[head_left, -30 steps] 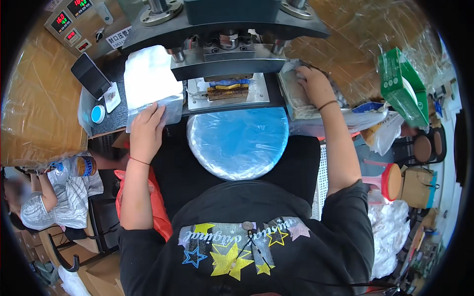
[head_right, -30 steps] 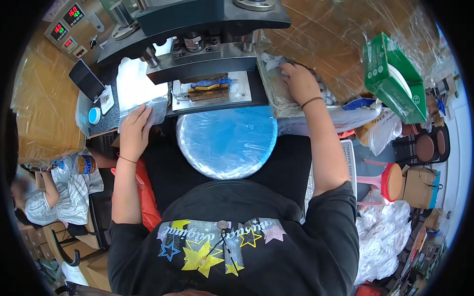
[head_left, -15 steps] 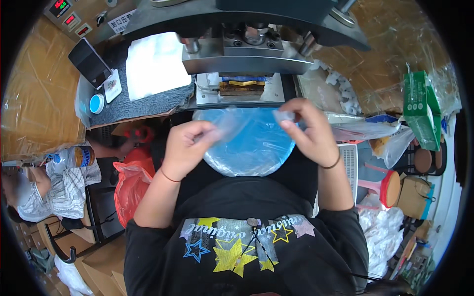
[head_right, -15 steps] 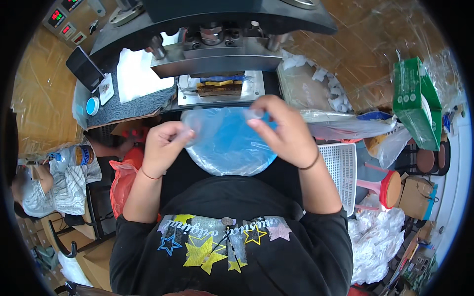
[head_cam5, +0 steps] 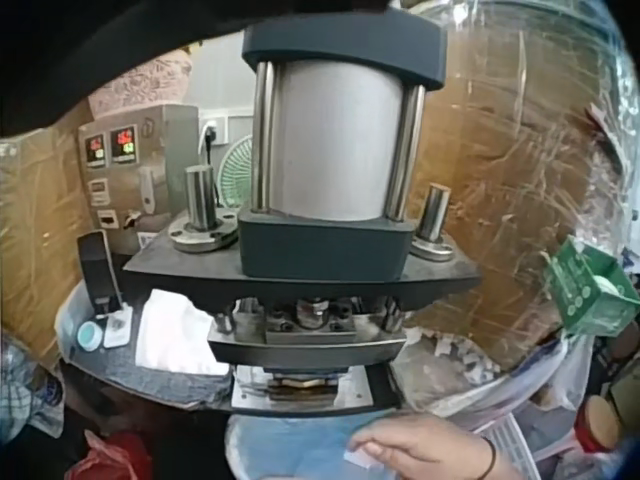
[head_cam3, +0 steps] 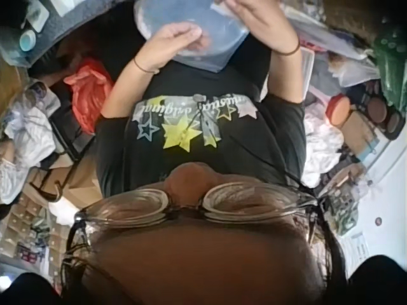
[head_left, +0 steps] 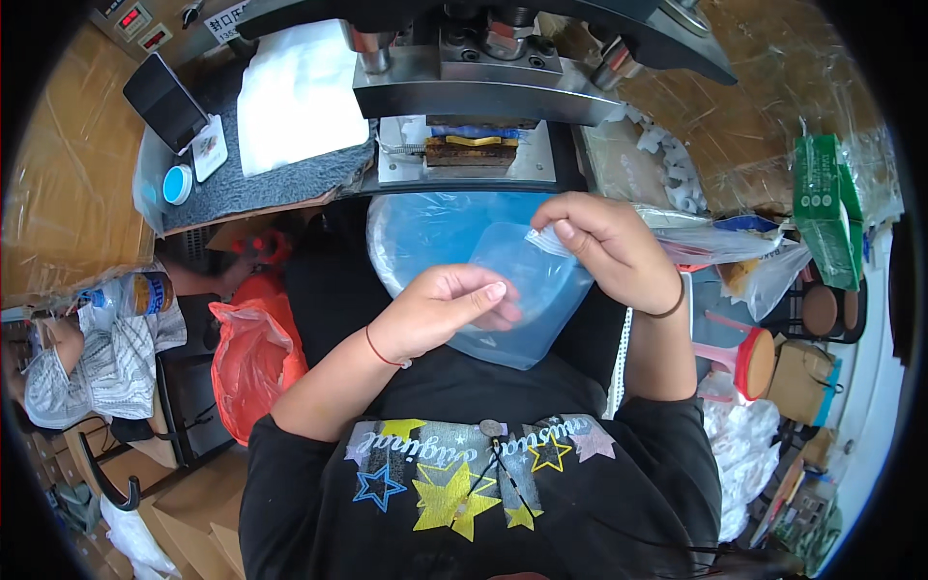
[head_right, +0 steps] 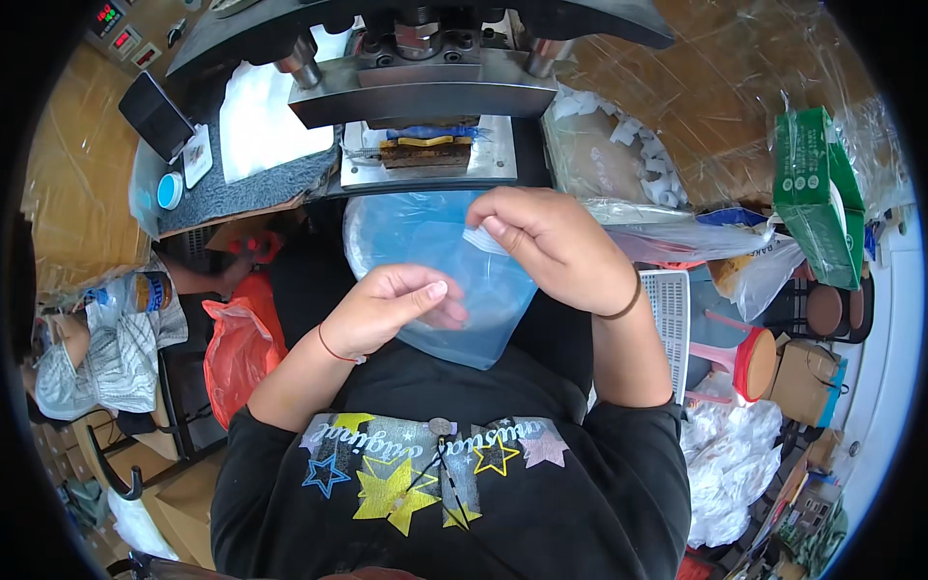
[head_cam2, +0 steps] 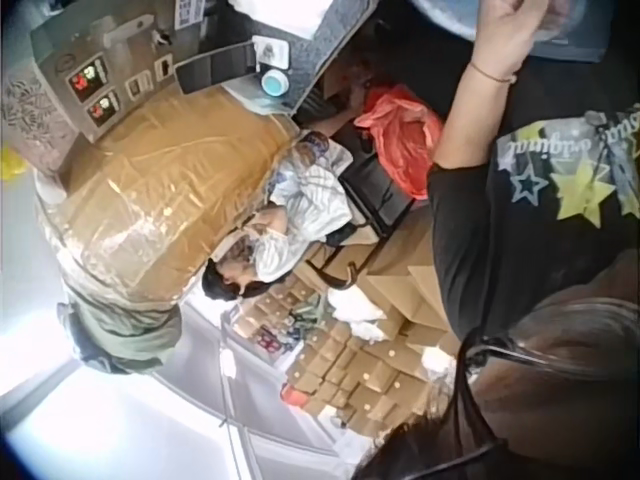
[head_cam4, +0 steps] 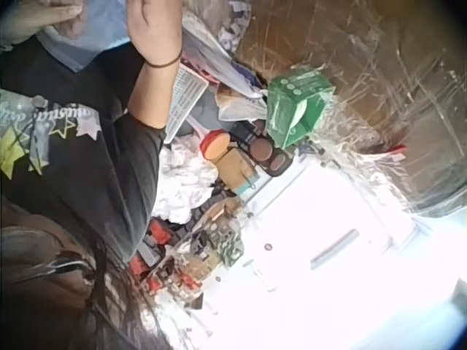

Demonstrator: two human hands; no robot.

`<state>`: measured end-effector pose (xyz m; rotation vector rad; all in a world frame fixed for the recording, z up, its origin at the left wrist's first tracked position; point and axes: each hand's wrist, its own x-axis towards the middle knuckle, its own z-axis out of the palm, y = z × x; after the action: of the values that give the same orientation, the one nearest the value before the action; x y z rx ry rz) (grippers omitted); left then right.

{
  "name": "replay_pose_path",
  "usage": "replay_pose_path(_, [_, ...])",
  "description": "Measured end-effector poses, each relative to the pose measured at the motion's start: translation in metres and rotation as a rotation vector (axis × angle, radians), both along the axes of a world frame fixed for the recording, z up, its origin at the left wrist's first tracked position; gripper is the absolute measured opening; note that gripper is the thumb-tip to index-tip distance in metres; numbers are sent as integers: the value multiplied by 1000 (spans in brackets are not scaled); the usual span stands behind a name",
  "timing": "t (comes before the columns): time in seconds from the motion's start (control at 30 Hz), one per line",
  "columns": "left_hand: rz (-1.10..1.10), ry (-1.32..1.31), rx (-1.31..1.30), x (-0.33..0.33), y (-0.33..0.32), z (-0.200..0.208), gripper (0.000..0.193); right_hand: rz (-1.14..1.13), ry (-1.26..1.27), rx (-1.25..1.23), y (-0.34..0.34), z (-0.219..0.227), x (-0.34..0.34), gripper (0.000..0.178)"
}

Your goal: The person is packaging small white items into plastic bags and sealing them using a heat-sealing machine.

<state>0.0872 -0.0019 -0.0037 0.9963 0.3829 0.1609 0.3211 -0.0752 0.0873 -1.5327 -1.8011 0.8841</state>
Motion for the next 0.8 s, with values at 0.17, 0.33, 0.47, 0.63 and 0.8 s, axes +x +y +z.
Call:
replay_pose_path(0.17, [7,62,-115,-3,3,-8,27,-445,-636,288,8,-24,53,23])
replay_pose_path(0.33, [156,98,-170,6,36,-9,30,-675,-967,80,10,-73,132,30])
replay_pose_path(0.47, [232,-12,-208,15,66,-10,30,-682,-819,40,21,-78,124,31])
replay_pose_path(0.63, [463,60,85,12,72,-6,52,-732,-768,225,19,-95,129,29])
replay_pose_path(0.8, [557,357,1855,-20,146,7,98,-772,-735,276,13,-93,125,28])
